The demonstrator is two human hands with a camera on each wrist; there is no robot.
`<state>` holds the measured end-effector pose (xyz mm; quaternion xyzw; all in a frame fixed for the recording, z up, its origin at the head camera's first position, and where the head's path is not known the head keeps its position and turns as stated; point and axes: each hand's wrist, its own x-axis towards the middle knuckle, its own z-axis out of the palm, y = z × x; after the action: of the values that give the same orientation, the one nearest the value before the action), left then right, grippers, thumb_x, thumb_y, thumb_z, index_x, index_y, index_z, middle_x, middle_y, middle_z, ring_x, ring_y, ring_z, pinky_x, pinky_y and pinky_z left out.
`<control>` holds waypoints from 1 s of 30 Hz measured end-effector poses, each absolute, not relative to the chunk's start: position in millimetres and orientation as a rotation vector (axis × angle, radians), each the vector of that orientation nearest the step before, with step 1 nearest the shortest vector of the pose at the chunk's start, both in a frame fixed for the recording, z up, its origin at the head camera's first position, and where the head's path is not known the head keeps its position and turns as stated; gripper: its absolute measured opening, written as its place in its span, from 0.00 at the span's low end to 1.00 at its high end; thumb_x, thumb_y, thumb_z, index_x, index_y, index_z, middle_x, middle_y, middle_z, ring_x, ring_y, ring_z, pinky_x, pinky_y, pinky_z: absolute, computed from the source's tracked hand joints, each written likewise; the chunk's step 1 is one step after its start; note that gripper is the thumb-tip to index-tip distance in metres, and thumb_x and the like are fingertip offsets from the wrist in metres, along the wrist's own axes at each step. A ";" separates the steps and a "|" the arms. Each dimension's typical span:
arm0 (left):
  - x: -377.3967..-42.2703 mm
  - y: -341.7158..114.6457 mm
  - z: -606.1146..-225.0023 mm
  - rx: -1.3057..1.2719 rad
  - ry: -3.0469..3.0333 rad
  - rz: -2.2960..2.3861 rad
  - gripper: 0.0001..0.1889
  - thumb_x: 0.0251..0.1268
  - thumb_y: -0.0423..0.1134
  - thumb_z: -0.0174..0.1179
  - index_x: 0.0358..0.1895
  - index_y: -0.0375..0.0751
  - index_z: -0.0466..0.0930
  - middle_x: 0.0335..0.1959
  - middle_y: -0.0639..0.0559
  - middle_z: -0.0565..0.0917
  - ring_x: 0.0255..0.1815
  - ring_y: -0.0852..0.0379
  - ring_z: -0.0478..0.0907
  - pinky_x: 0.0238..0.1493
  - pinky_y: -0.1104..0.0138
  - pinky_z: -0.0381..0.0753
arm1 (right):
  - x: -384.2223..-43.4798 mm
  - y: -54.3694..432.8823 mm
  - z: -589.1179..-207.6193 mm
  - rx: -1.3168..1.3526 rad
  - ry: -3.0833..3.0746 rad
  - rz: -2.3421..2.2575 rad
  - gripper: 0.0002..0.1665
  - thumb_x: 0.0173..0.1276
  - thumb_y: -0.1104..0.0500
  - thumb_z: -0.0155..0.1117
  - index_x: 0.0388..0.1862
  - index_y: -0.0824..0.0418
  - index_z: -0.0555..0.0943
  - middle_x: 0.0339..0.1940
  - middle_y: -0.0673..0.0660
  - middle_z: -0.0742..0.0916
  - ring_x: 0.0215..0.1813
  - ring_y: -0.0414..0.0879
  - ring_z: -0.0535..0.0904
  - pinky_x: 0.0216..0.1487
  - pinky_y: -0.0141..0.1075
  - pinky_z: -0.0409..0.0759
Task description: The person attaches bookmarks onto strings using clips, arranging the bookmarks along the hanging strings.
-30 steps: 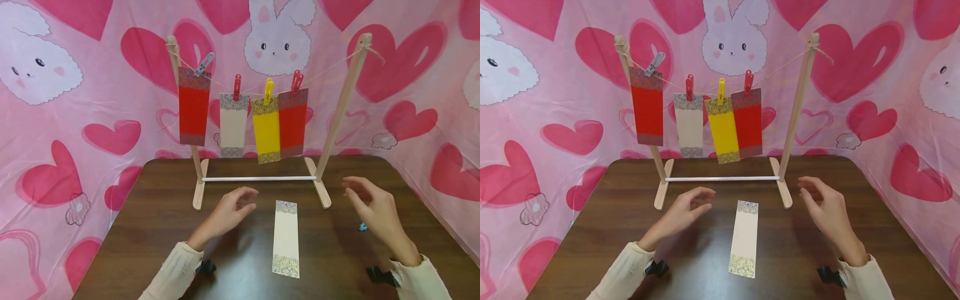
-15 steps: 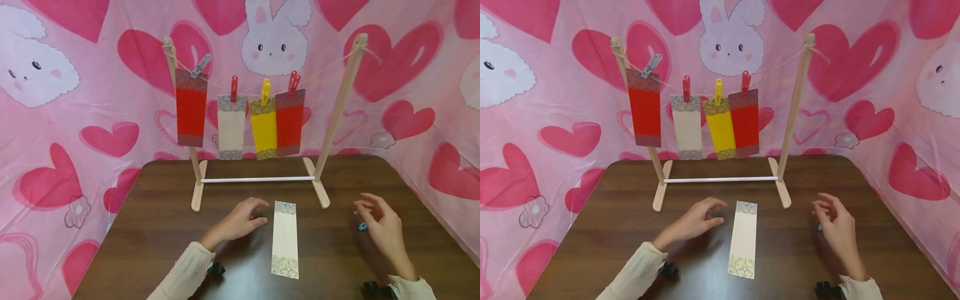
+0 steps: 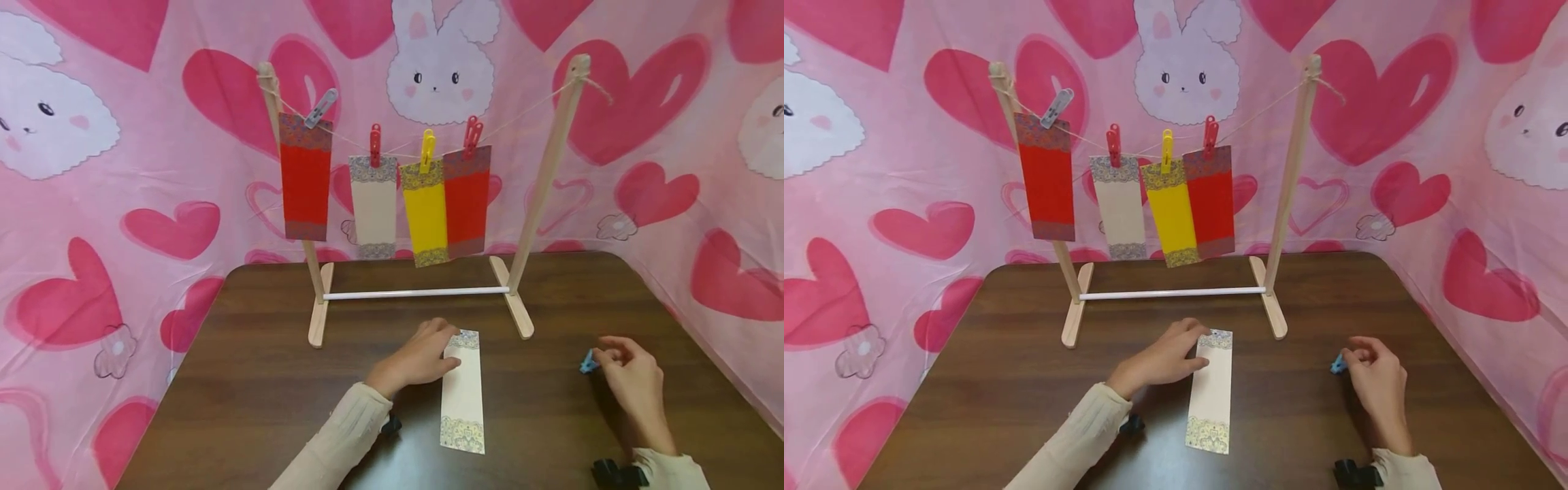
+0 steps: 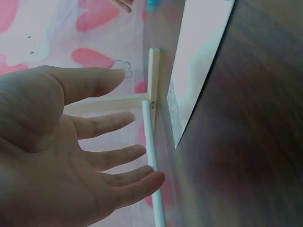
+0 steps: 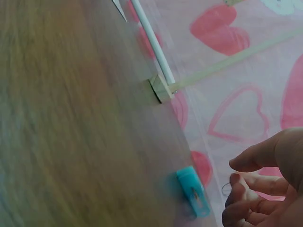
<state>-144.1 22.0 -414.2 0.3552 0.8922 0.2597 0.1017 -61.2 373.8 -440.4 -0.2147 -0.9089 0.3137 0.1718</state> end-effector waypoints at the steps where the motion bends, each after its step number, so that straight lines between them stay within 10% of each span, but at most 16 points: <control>1: -144.3 23.6 -415.9 1.045 2.659 0.742 0.26 0.68 0.44 0.63 0.65 0.38 0.73 0.65 0.42 0.72 0.67 0.46 0.67 0.68 0.58 0.69 | -61.5 375.3 -441.8 -0.623 -2.589 0.892 0.19 0.67 0.52 0.68 0.51 0.61 0.84 0.23 0.42 0.82 0.26 0.33 0.70 0.32 0.35 0.66; 12: -142.2 35.0 -433.3 0.956 2.650 0.559 0.30 0.70 0.46 0.61 0.72 0.41 0.66 0.75 0.37 0.63 0.77 0.42 0.57 0.70 0.46 0.65 | -57.2 398.5 -451.4 -0.564 -2.778 0.863 0.32 0.68 0.40 0.64 0.53 0.68 0.81 0.33 0.60 0.88 0.35 0.52 0.79 0.34 0.44 0.71; 20: -137.5 38.8 -434.8 0.980 2.691 0.430 0.31 0.66 0.47 0.65 0.71 0.49 0.68 0.69 0.46 0.70 0.73 0.44 0.63 0.68 0.46 0.67 | -56.6 400.9 -453.7 -0.542 -2.804 0.823 0.31 0.68 0.39 0.65 0.48 0.66 0.83 0.28 0.55 0.88 0.27 0.35 0.75 0.34 0.43 0.71; 30: -131.9 44.6 -433.7 0.955 2.827 0.309 0.37 0.53 0.58 0.73 0.64 0.47 0.73 0.57 0.46 0.74 0.59 0.46 0.70 0.57 0.51 0.74 | -55.5 397.8 -455.6 -0.582 -2.825 0.833 0.28 0.67 0.36 0.64 0.38 0.61 0.85 0.22 0.51 0.86 0.26 0.39 0.75 0.33 0.38 0.67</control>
<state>-131.9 44.6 -433.7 0.3175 0.9400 0.1028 0.0706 -55.5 397.8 -455.6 -0.1935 -0.9386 0.2769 0.0697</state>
